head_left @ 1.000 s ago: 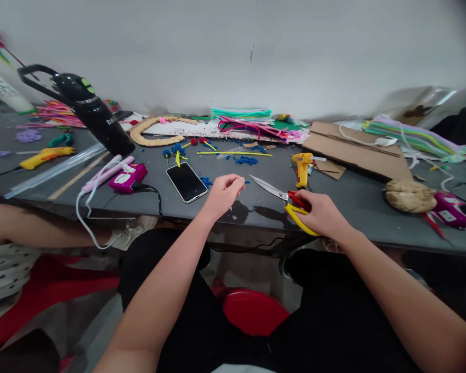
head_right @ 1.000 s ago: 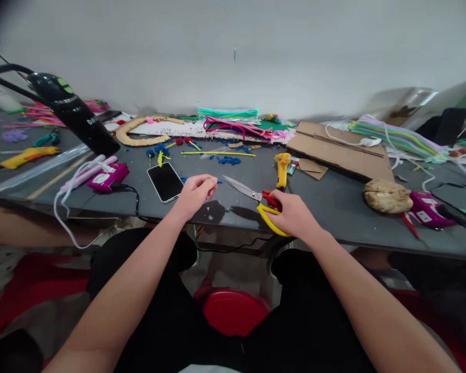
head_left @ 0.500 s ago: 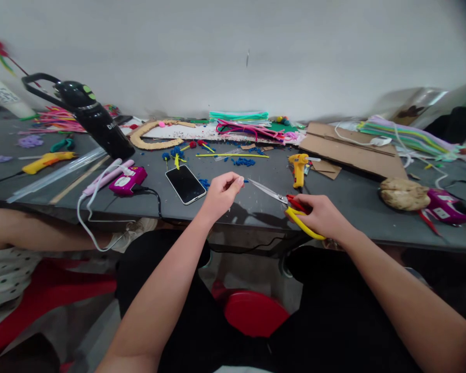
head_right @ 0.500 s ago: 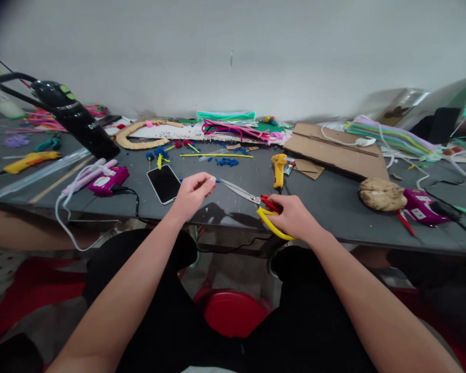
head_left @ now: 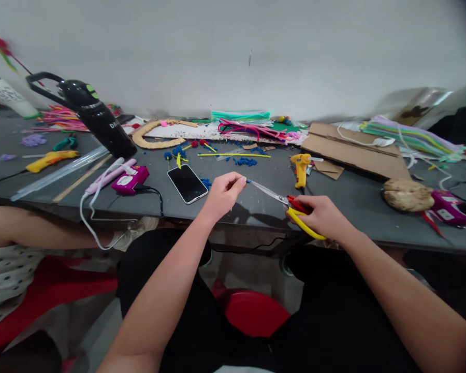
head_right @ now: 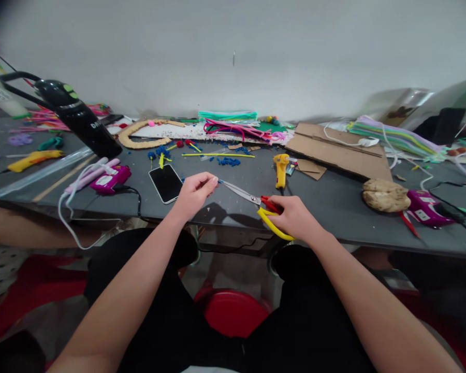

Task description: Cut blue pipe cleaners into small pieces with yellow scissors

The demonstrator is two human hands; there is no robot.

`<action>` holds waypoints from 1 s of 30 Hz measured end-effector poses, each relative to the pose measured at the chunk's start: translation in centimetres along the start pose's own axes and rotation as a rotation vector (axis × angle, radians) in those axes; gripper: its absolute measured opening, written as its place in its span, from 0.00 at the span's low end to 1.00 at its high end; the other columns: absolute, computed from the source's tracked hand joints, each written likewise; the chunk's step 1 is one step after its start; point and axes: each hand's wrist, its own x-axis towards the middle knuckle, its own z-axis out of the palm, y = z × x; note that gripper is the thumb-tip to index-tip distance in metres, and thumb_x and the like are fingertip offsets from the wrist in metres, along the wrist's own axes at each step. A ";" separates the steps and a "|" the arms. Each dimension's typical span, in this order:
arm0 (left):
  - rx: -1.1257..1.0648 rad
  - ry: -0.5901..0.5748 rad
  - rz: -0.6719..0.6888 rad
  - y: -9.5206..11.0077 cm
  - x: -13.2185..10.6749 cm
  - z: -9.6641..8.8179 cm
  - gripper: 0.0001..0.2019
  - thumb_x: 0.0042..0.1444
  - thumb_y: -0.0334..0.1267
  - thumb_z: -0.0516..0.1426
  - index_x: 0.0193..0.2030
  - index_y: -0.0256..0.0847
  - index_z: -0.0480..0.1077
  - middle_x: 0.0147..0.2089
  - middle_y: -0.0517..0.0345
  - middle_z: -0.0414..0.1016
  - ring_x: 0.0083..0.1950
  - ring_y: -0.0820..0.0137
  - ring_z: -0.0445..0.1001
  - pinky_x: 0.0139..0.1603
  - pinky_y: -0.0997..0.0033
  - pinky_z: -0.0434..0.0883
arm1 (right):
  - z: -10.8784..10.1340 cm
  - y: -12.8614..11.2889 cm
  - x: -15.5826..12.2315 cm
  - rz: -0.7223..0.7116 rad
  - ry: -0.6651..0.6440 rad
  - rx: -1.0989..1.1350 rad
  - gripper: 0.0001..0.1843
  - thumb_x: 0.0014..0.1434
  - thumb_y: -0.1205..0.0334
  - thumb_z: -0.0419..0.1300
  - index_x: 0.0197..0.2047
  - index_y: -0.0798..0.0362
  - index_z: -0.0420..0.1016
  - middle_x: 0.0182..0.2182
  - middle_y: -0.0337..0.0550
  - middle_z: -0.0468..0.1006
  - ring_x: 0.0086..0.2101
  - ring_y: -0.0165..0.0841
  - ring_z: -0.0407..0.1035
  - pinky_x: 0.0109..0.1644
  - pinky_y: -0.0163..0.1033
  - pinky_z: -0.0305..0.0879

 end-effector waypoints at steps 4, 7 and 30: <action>0.011 0.000 0.000 -0.1 0.0 -0.1 0.14 0.60 0.46 0.55 0.30 0.38 0.70 0.22 0.61 0.62 0.25 0.75 0.60 0.25 0.73 0.57 | 0.0 0.1 -0.1 0.002 0.000 0.013 0.12 0.54 0.52 0.60 0.28 0.53 0.70 0.22 0.35 0.63 0.25 0.28 0.54 0.28 0.35 0.52; 0.013 0.005 0.000 0.0 0.0 -0.1 0.13 0.59 0.45 0.55 0.29 0.37 0.70 0.23 0.61 0.63 0.25 0.75 0.60 0.26 0.73 0.57 | -0.1 0.2 -0.1 0.010 0.005 0.017 0.13 0.54 0.52 0.60 0.27 0.53 0.69 0.22 0.35 0.62 0.25 0.28 0.54 0.28 0.36 0.51; 0.023 -0.013 -0.009 0.0 0.0 0.0 0.15 0.59 0.47 0.55 0.30 0.37 0.70 0.22 0.62 0.60 0.24 0.76 0.57 0.25 0.75 0.54 | -0.2 0.4 -0.2 0.038 -0.024 -0.005 0.13 0.54 0.51 0.60 0.29 0.53 0.71 0.22 0.34 0.62 0.26 0.28 0.53 0.28 0.35 0.52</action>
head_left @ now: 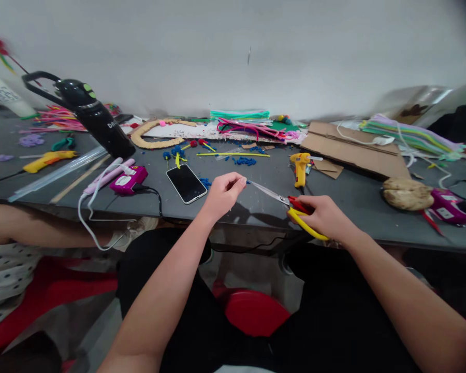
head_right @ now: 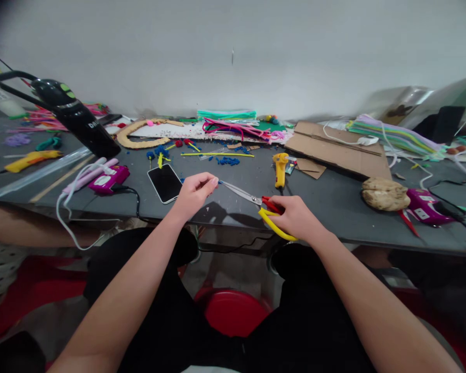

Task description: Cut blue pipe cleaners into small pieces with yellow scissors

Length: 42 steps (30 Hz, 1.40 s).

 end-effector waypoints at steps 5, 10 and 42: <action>0.006 0.000 0.001 0.0 0.0 0.0 0.14 0.59 0.46 0.55 0.29 0.37 0.70 0.22 0.63 0.59 0.24 0.76 0.55 0.25 0.75 0.54 | 0.0 0.0 0.1 -0.005 0.005 -0.008 0.13 0.53 0.52 0.60 0.29 0.53 0.71 0.22 0.34 0.63 0.26 0.28 0.53 0.29 0.35 0.52; -0.029 -0.004 -0.004 -0.2 0.0 0.0 0.15 0.59 0.46 0.55 0.30 0.37 0.70 0.23 0.62 0.60 0.24 0.76 0.57 0.25 0.74 0.55 | -0.1 0.0 0.0 -0.004 0.011 -0.023 0.13 0.53 0.52 0.60 0.29 0.54 0.72 0.22 0.35 0.64 0.26 0.28 0.53 0.28 0.35 0.52; -0.107 -0.016 -0.023 0.4 0.1 0.2 0.17 0.59 0.49 0.56 0.28 0.37 0.70 0.23 0.61 0.63 0.24 0.76 0.60 0.25 0.74 0.59 | -0.5 0.1 -0.3 -0.009 0.066 -0.096 0.13 0.52 0.53 0.61 0.33 0.55 0.76 0.23 0.37 0.70 0.26 0.29 0.58 0.29 0.35 0.55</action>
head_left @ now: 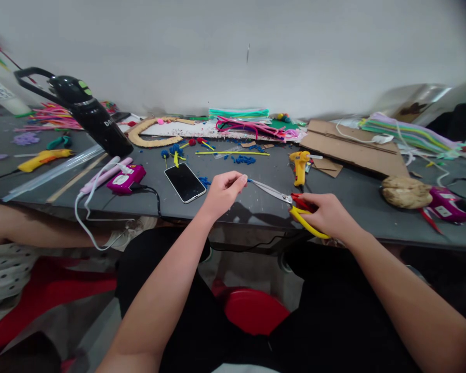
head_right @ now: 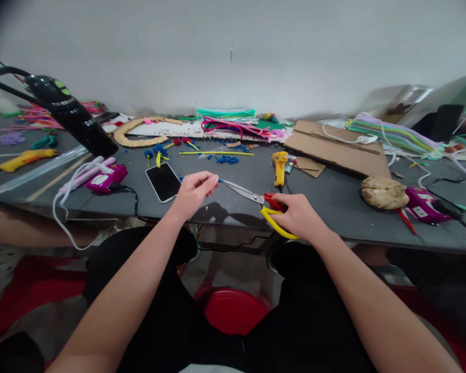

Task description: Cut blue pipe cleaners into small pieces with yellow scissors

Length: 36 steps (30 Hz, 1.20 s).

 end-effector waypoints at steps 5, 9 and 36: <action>-0.014 -0.007 0.000 0.0 0.0 0.1 0.16 0.59 0.48 0.56 0.27 0.37 0.69 0.23 0.61 0.63 0.24 0.76 0.60 0.25 0.74 0.58 | 0.0 0.1 0.0 -0.013 0.001 -0.003 0.14 0.53 0.52 0.60 0.34 0.55 0.77 0.24 0.38 0.72 0.27 0.30 0.59 0.30 0.36 0.55; -0.003 0.005 -0.010 0.1 -0.1 0.1 0.16 0.59 0.48 0.56 0.28 0.38 0.69 0.22 0.61 0.63 0.24 0.76 0.60 0.25 0.74 0.59 | 0.1 -0.1 0.0 -0.018 0.008 0.010 0.13 0.52 0.52 0.60 0.32 0.54 0.75 0.22 0.37 0.69 0.25 0.29 0.56 0.29 0.35 0.54; 0.003 0.014 -0.034 -0.3 -0.1 0.1 0.17 0.58 0.50 0.56 0.29 0.37 0.69 0.22 0.62 0.61 0.23 0.76 0.58 0.24 0.74 0.56 | 0.2 -0.1 0.0 -0.066 -0.005 -0.062 0.17 0.55 0.50 0.58 0.34 0.55 0.78 0.20 0.39 0.69 0.23 0.29 0.54 0.28 0.36 0.51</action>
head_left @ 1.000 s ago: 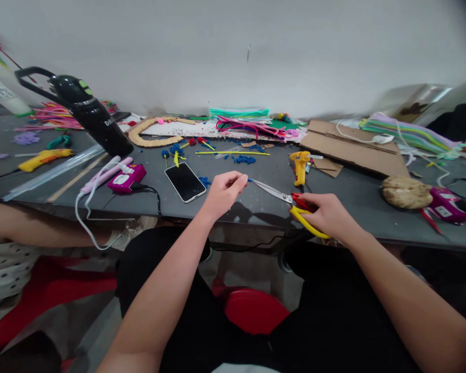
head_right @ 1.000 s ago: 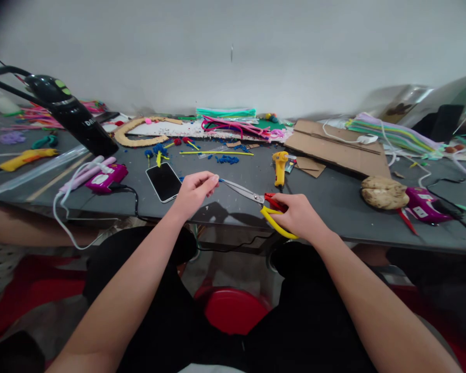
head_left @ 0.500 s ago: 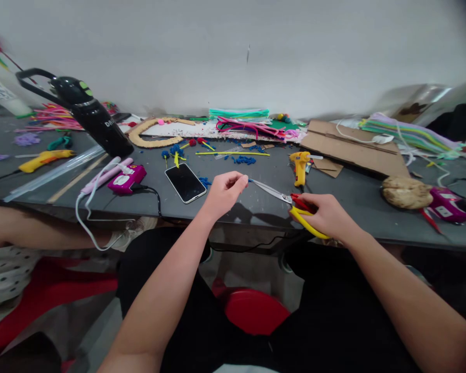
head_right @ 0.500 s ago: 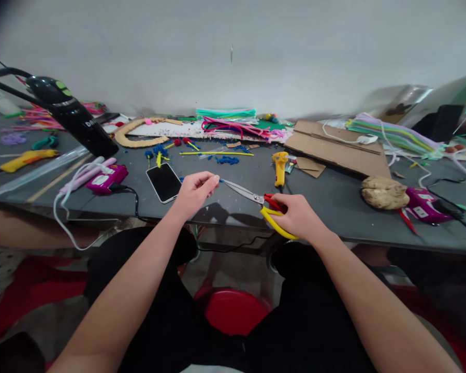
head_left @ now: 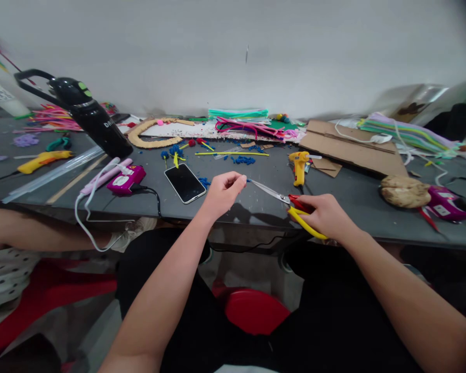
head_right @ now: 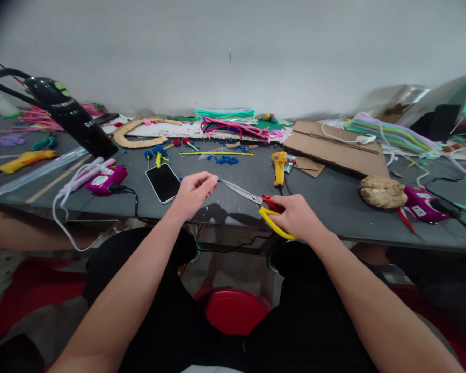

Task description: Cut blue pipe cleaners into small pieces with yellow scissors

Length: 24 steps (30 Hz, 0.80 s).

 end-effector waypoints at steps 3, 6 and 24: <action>0.005 -0.005 0.001 0.1 0.0 -0.1 0.17 0.58 0.50 0.56 0.29 0.37 0.69 0.21 0.62 0.61 0.23 0.76 0.59 0.24 0.74 0.56 | 0.0 -0.1 0.0 -0.026 -0.013 -0.063 0.17 0.56 0.49 0.57 0.31 0.54 0.77 0.18 0.38 0.66 0.22 0.28 0.52 0.28 0.37 0.48; 0.010 -0.012 -0.002 0.1 0.0 -0.1 0.16 0.58 0.49 0.56 0.28 0.37 0.69 0.21 0.62 0.61 0.23 0.77 0.58 0.24 0.74 0.55 | 0.1 -0.4 0.0 -0.044 -0.023 -0.121 0.19 0.58 0.47 0.55 0.28 0.53 0.74 0.17 0.39 0.65 0.21 0.29 0.52 0.28 0.38 0.46; -0.041 -0.041 -0.036 -0.1 0.2 0.0 0.16 0.58 0.49 0.57 0.28 0.38 0.68 0.21 0.63 0.59 0.22 0.77 0.57 0.23 0.74 0.54 | 0.5 -0.7 0.0 -0.008 -0.026 -0.117 0.18 0.57 0.48 0.53 0.26 0.52 0.73 0.15 0.38 0.61 0.20 0.29 0.51 0.28 0.39 0.43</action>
